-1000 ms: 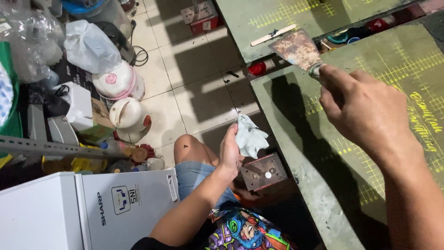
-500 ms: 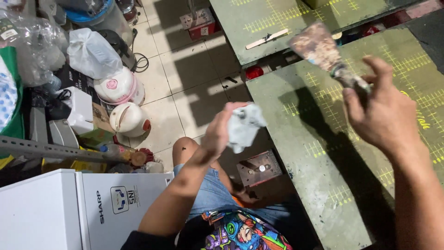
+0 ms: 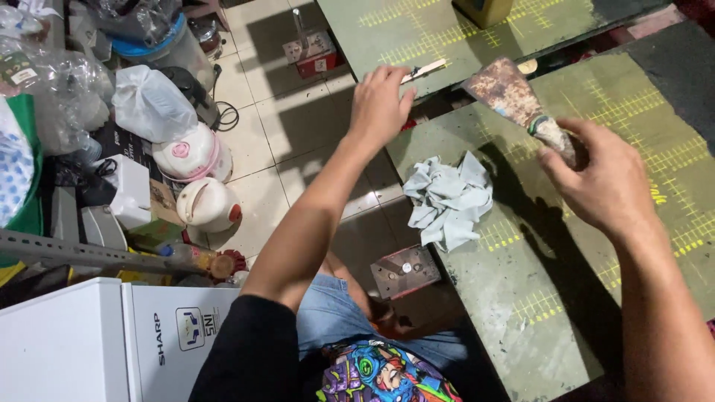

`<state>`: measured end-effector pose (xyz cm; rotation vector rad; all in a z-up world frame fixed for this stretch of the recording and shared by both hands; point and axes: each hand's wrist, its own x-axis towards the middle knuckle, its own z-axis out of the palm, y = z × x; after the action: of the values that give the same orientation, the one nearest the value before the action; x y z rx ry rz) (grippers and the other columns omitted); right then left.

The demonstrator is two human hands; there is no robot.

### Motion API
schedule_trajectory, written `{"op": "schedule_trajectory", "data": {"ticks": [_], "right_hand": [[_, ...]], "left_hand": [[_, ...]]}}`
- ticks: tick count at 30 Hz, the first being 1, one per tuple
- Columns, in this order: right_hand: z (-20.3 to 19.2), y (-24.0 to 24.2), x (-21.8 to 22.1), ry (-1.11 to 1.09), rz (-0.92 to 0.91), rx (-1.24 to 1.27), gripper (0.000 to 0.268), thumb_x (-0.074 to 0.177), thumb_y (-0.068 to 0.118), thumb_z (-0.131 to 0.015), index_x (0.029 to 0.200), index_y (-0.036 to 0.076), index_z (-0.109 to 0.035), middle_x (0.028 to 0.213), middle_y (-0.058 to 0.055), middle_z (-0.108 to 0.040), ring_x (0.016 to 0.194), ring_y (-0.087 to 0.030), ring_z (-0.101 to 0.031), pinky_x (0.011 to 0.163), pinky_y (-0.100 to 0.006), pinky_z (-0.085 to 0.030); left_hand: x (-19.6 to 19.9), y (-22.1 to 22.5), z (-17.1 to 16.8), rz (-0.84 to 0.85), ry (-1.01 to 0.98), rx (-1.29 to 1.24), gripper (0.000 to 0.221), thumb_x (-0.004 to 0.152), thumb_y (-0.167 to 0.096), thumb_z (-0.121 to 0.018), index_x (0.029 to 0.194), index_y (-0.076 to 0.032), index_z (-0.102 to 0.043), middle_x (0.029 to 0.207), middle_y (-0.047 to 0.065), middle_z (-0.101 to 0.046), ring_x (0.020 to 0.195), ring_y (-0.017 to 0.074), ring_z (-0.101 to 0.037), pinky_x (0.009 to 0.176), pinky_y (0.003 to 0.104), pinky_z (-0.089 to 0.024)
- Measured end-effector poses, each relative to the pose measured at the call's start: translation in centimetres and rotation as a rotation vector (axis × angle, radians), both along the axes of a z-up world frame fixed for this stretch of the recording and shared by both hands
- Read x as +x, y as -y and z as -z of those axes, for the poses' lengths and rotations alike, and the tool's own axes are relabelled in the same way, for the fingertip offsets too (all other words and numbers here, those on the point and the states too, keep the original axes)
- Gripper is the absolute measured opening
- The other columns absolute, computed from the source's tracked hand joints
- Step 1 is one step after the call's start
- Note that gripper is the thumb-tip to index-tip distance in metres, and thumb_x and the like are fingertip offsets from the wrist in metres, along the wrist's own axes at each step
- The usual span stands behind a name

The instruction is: Scraping dried ink residue from a screen printing pallet using a putty knife and cleaning it with a cloth.

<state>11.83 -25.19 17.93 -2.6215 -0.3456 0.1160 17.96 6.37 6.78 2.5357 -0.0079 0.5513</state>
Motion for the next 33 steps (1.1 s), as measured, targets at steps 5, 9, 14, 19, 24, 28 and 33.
{"op": "schedule_trajectory", "data": {"ticks": [5,9,14,19,24,28,33], "right_hand": [[2.0,1.8,1.4,0.171,-0.082,-0.104,0.049,0.101,0.033,-0.066,0.14,0.004,-0.062,0.131,-0.022,-0.067,0.114,-0.039,-0.06,0.095,-0.057,-0.046],[2.3,2.6,2.0,0.182,-0.074,-0.121,0.045,0.104,0.035,-0.062,0.138,0.005,-0.062,0.125,-0.021,-0.067,0.108,-0.037,-0.061,0.089,-0.053,-0.049],[2.9,3.3,2.6,0.225,-0.113,-0.118,0.045,0.101,0.036,-0.064,0.136,0.007,-0.065,0.127,-0.019,-0.068,0.114,-0.039,-0.06,0.094,-0.054,-0.045],[3.6,3.7,3.2,0.295,-0.15,-0.173,0.047,0.099,0.04,-0.064,0.137,0.012,-0.066,0.126,-0.015,-0.07,0.111,-0.036,-0.062,0.092,-0.053,-0.047],[3.3,3.7,3.1,0.241,-0.124,-0.198,0.049,0.099,0.042,-0.063,0.14,0.015,-0.066,0.123,-0.013,-0.071,0.102,-0.03,-0.067,0.083,-0.049,-0.055],[4.4,4.7,3.5,0.415,-0.222,-0.153,0.044,0.093,0.034,-0.071,0.133,0.016,-0.073,0.121,-0.008,-0.075,0.103,-0.03,-0.07,0.081,-0.046,-0.054],[4.1,4.2,3.1,0.42,-0.264,-0.408,0.052,0.093,0.047,-0.071,0.141,0.029,-0.069,0.113,0.0,-0.077,0.096,-0.021,-0.073,0.074,-0.043,-0.064]], "left_hand": [[4.8,-0.1,0.5,-0.043,-0.165,0.181,0.042,0.103,-0.034,-0.059,0.137,-0.009,-0.06,0.128,0.014,-0.061,0.119,0.0368,-0.052,0.098,0.053,-0.042],[7.2,1.0,0.4,-0.015,-0.232,0.302,0.036,0.102,-0.037,-0.06,0.127,-0.012,-0.066,0.125,0.015,-0.061,0.119,0.0384,-0.05,0.1,0.054,-0.04],[8.7,2.1,2.2,-0.018,-0.173,0.332,0.017,0.1,-0.022,-0.062,0.108,-0.01,-0.069,0.115,0.015,-0.063,0.112,0.0386,-0.052,0.093,0.056,-0.042],[6.7,1.2,1.1,0.081,-0.132,0.221,0.011,0.101,-0.016,-0.058,0.109,-0.013,-0.064,0.11,0.012,-0.063,0.106,0.0362,-0.053,0.093,0.052,-0.04],[1.2,0.9,-4.9,0.365,-0.227,-0.136,0.013,0.103,-0.017,-0.058,0.109,-0.012,-0.068,0.123,0.007,-0.073,0.113,0.0307,-0.067,0.088,0.048,-0.053],[-0.3,0.9,-6.4,0.425,-0.345,-0.034,0.017,0.101,-0.024,-0.062,0.11,-0.014,-0.073,0.118,0.005,-0.076,0.099,0.0253,-0.071,0.08,0.044,-0.057],[-1.2,0.9,-7.5,0.5,-0.311,0.166,0.024,0.1,-0.019,-0.061,0.119,-0.01,-0.074,0.12,0.007,-0.076,0.111,0.0258,-0.068,0.097,0.045,-0.053]]}}
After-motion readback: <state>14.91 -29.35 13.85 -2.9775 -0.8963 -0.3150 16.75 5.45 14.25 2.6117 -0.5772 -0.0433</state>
